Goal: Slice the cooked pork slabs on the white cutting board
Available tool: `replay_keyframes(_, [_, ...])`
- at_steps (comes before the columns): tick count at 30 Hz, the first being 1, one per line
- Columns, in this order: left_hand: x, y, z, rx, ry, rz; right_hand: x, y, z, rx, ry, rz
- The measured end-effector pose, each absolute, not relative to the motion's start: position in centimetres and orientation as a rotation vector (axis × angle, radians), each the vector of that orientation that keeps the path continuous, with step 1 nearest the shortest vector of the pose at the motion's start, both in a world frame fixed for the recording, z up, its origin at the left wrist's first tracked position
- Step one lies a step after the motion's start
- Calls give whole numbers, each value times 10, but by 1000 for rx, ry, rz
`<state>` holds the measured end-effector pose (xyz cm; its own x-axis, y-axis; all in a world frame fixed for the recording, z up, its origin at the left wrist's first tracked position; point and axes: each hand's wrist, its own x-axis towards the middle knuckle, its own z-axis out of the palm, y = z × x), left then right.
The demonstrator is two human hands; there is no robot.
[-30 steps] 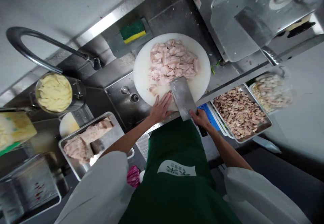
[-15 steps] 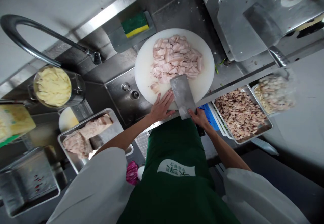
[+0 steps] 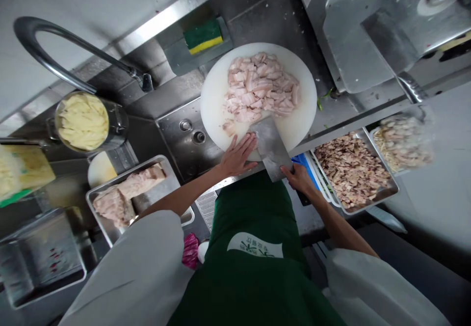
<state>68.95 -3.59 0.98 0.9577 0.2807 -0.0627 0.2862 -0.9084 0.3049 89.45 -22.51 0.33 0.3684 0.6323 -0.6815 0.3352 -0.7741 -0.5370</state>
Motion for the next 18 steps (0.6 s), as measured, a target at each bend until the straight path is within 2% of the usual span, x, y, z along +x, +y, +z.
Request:
replay_keyframes(5, [689, -33, 10, 2794, 397, -47, 897, -206, 8, -2404, -978, 1231])
replay_keyframes(11, [687, -32, 10, 2780, 376, -15, 900, -223, 5, -2348, -918, 1370])
replay_keyframes(18, [685, -26, 3, 2764, 359, -38, 884, -204, 2, -2367, -926, 1273])
